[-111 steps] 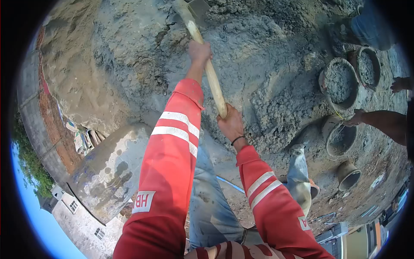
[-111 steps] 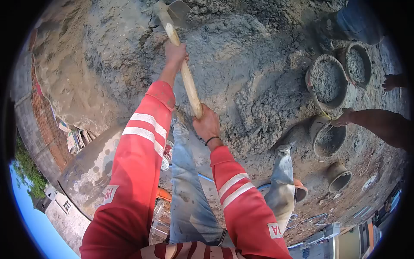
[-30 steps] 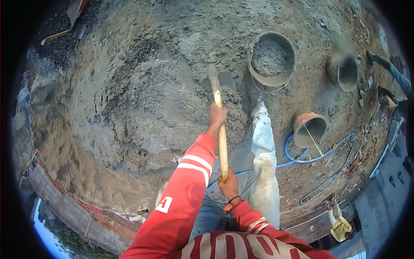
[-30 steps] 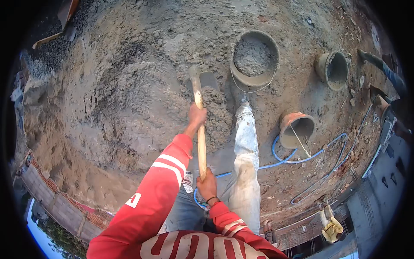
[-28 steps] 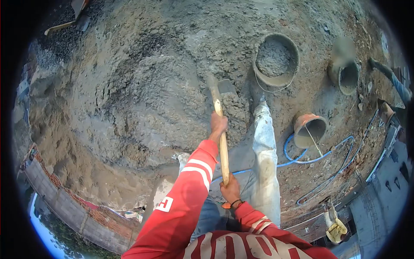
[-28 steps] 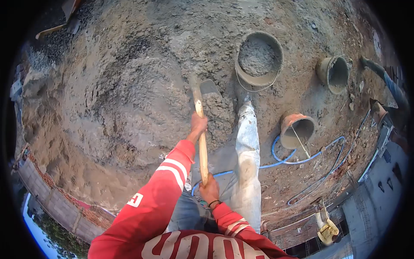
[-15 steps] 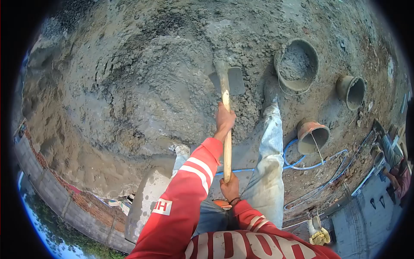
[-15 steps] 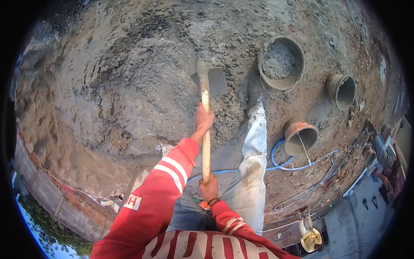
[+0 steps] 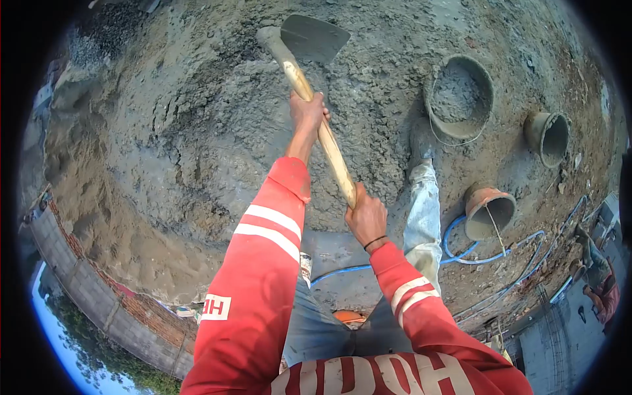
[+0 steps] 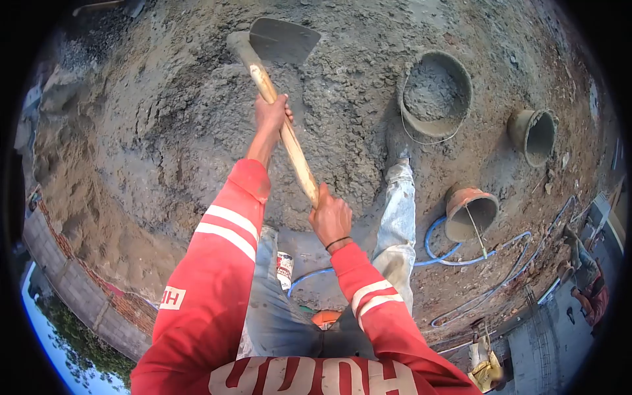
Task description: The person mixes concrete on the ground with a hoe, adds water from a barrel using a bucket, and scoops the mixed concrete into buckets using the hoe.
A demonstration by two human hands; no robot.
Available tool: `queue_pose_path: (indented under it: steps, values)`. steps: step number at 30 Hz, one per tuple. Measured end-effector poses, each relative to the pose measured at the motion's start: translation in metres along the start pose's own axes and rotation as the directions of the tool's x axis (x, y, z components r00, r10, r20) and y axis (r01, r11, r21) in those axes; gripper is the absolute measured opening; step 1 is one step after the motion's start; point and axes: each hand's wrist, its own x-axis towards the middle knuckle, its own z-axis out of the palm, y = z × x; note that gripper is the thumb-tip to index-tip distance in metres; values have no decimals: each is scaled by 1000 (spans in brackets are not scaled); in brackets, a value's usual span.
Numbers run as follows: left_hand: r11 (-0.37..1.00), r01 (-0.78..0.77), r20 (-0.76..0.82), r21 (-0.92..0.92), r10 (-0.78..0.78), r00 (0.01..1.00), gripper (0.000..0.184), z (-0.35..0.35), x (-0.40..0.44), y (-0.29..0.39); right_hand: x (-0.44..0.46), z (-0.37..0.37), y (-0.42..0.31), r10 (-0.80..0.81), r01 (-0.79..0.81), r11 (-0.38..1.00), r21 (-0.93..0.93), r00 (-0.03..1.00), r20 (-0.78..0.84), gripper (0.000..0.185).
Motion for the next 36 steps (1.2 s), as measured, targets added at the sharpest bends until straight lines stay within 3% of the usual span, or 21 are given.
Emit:
queue_pose_path:
  steps: [3,6,9,12,14,17,19,20,22,23,25,28,30,31,32,33,34,35,36]
  values:
    - [999,-34,29,-20,35,999,17,53,83,-4,102,-24,-6,-77,44,978,-204,984,-158,27]
    - [971,111,11,214,-116,993,16,75,102,-33,100,-11,4,-7,-10,985,-175,995,-96,24]
    - [935,145,-51,323,-136,989,17,52,38,-81,35,19,15,161,-154,980,-127,986,47,24]
    - [904,185,25,386,-210,977,22,9,-24,-124,-45,49,8,256,-244,964,-101,959,121,29]
    - [870,238,-35,432,-247,968,24,-19,-67,-164,-100,61,7,315,-302,949,-94,930,189,29]
    - [770,400,-3,497,-459,889,25,-70,-138,-212,-178,75,17,330,-298,943,-150,898,290,28]
    - [740,468,-92,484,-489,868,31,-87,-178,-221,-214,63,19,324,-293,946,-141,887,329,28]
    - [735,468,-92,491,-490,867,31,-92,-191,-230,-228,53,15,352,-346,935,-81,871,342,27]
    - [736,187,-139,650,-127,982,33,-91,-209,-232,-234,43,17,381,-402,915,-17,850,364,27]
    - [727,191,-138,660,-133,982,33,-87,-211,-234,-236,40,20,383,-413,911,9,854,351,27]
    - [737,175,-121,653,-127,985,31,-64,-210,-157,-229,32,27,370,-404,913,55,877,305,29]
    - [922,347,118,171,-369,922,17,-2,-162,-47,-159,1,42,264,-292,943,159,948,179,36]
    - [992,96,204,84,-112,973,21,50,-119,-23,-114,-19,43,200,-193,932,308,980,10,32]
    - [990,88,267,107,-114,957,23,71,-98,-28,-100,-17,50,203,-196,934,298,979,10,32]
    - [983,10,279,185,-63,958,23,88,-90,-34,-89,-11,58,278,-289,854,433,956,91,25]
    - [952,37,286,303,-128,950,24,96,-95,-48,-84,-6,61,339,-380,745,548,924,180,19]
    - [908,57,285,415,-189,940,26,101,-99,-65,-93,-8,47,441,-521,550,652,845,302,14]
    - [844,53,270,534,-230,935,26,97,-106,-121,-115,-6,30,507,-636,318,703,741,440,13]
    - [769,47,255,637,-268,929,27,91,-118,-184,-139,6,28,524,-682,175,710,675,519,12]
